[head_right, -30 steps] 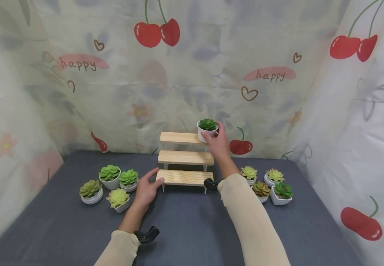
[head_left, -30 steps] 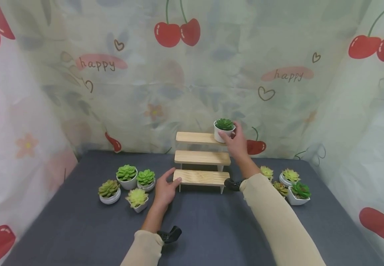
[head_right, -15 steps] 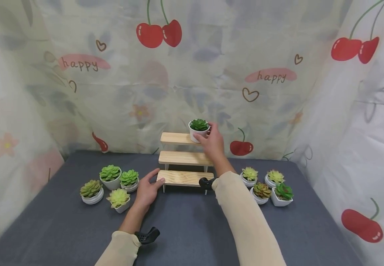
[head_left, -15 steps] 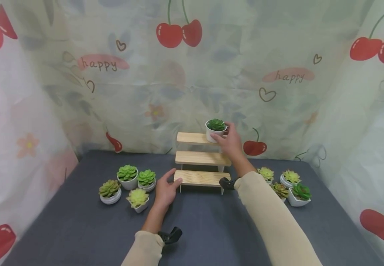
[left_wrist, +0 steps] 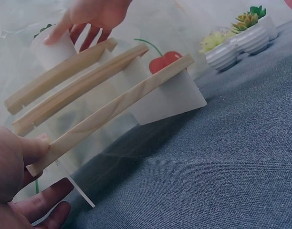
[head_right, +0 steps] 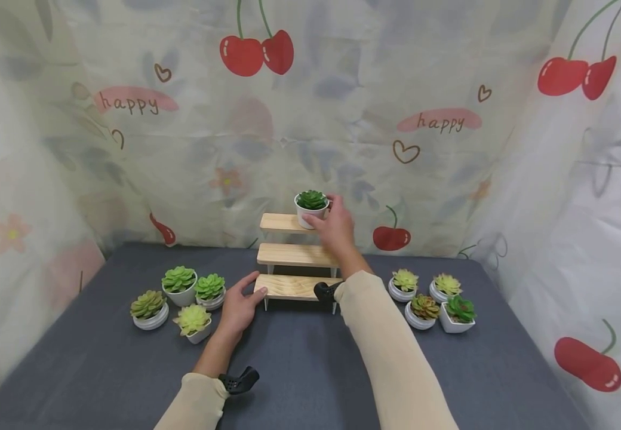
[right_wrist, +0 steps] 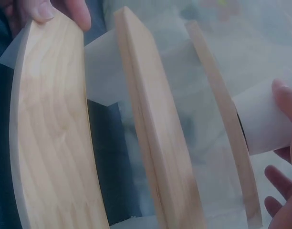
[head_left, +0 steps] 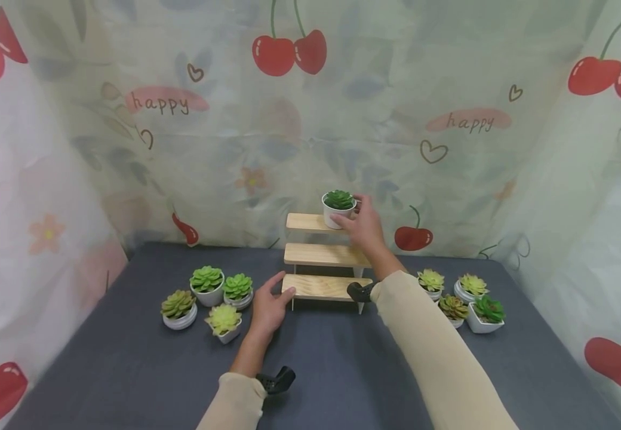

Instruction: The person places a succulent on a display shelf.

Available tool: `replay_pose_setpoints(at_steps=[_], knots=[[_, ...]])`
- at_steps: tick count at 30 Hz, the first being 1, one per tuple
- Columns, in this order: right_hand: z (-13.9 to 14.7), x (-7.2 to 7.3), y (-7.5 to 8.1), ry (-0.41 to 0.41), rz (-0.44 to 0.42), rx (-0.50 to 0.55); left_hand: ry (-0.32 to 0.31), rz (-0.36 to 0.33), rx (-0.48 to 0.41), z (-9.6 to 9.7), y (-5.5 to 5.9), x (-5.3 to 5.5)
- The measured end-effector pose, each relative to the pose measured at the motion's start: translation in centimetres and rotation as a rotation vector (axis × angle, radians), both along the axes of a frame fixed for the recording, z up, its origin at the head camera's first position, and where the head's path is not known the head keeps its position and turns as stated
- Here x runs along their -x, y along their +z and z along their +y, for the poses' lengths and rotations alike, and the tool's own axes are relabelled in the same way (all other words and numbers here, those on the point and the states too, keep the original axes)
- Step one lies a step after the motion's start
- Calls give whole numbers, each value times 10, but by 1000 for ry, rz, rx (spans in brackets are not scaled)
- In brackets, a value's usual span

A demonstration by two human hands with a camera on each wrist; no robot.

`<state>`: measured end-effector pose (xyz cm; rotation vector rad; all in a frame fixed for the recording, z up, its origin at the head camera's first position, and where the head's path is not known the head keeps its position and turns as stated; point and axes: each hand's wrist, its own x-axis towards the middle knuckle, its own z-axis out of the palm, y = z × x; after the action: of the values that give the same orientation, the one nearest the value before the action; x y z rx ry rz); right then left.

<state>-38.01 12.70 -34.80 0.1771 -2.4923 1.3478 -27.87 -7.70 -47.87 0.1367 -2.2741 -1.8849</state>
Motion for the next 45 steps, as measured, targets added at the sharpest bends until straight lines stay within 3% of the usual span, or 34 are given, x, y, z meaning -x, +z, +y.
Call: replay_pose_setpoints(at_steps=[12, 16, 23, 35, 45], knots=[[-2, 2, 8, -35, -28, -130, -2, 1, 5, 0, 0, 0], [3, 0, 11, -2, -5, -115, 2, -3, 2, 0, 0, -1], [24, -16, 19, 48, 41, 20, 0, -4, -4, -1, 0, 0], [60, -41, 32, -15, 172, -20, -9, -2, 4, -1, 1, 0], [107, -65, 15, -8, 212, -41, -8, 1, 7, -1, 1, -1]])
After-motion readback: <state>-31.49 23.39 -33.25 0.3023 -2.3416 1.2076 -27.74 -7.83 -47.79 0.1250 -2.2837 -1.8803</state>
